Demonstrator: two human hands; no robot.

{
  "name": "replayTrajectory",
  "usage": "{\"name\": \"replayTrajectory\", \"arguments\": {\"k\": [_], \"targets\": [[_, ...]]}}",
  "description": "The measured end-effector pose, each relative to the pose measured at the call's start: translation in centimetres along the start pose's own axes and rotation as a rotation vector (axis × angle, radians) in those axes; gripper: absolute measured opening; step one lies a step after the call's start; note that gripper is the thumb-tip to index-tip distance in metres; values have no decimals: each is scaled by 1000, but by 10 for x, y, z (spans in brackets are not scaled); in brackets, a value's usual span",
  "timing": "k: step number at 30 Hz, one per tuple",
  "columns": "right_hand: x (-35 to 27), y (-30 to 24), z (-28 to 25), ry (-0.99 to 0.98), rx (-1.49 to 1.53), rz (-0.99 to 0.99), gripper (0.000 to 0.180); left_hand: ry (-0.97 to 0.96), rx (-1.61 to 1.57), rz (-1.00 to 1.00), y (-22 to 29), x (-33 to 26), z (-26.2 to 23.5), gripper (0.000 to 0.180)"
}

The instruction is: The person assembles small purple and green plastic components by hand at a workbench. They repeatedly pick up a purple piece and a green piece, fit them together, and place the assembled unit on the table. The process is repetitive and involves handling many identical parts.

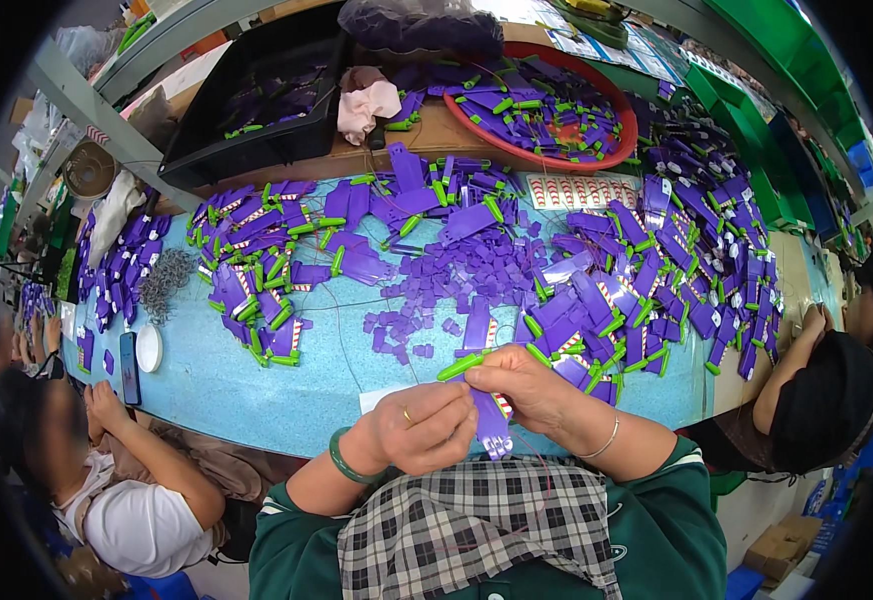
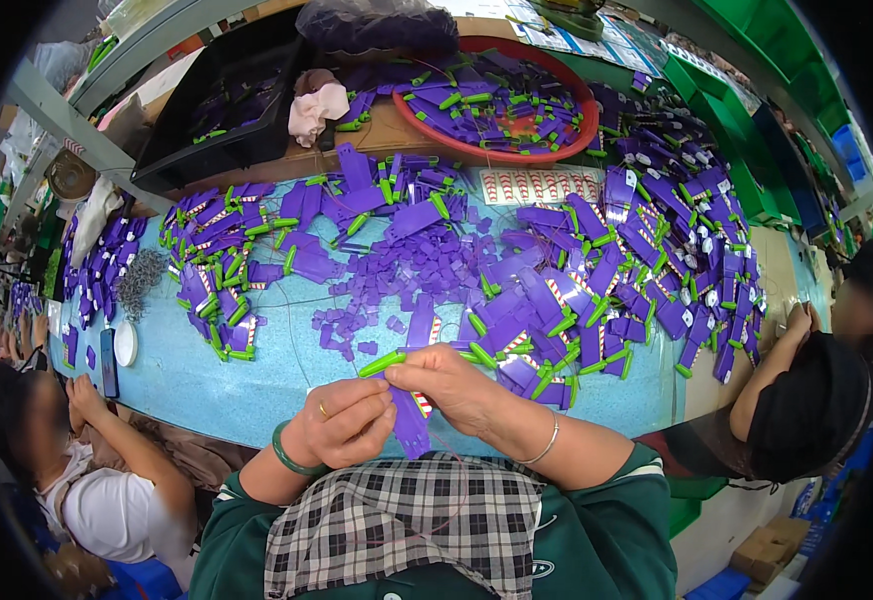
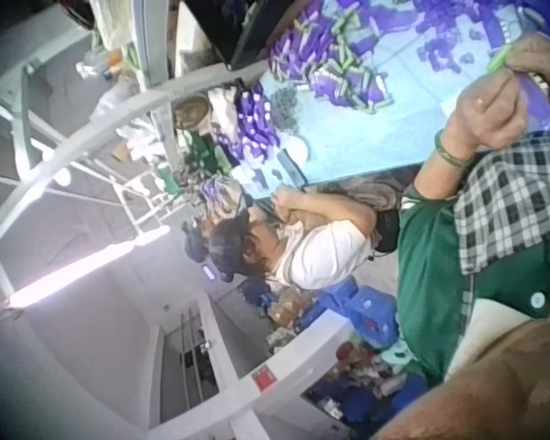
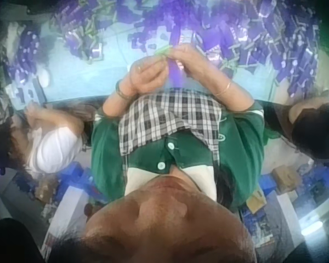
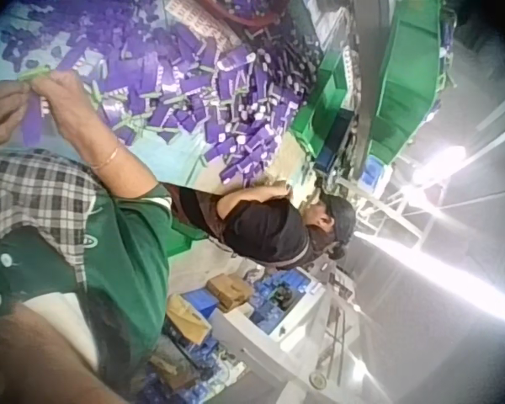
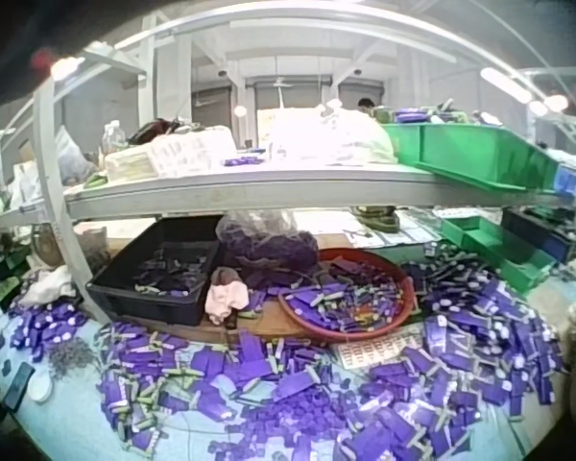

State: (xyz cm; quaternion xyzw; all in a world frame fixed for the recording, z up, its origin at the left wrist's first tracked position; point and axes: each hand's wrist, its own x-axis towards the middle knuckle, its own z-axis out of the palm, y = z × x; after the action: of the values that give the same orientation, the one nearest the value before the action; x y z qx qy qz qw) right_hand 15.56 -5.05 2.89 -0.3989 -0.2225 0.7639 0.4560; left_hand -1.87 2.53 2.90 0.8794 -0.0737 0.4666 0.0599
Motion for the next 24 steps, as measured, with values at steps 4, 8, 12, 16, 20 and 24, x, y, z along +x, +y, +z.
{"name": "replayTrajectory", "arguments": {"k": [4, 8, 12, 16, 20, 24], "targets": [[-9, 2, 15, 42, 11, 10, 28, -7, 9, -39, 2, 0, -2, 16], [-27, 13, -7, -161, -57, 48, 33, -40, 26, -87, -2, -4, -2, 15], [-33, 9, -29, -67, -348, -221, 29, 11, -83, -244, -4, -8, 3, 18], [-21, -2, -18, 272, -855, -689, 9, 51, -380, -642, -1, 3, 13, 18], [-9, 13, -37, 269, -571, -590, 20, -144, -474, -872, -31, 7, 19, 11], [-4, -4, -26, 282, -128, -440, 31, -257, 61, -681, -98, 4, 24, 9]]}}
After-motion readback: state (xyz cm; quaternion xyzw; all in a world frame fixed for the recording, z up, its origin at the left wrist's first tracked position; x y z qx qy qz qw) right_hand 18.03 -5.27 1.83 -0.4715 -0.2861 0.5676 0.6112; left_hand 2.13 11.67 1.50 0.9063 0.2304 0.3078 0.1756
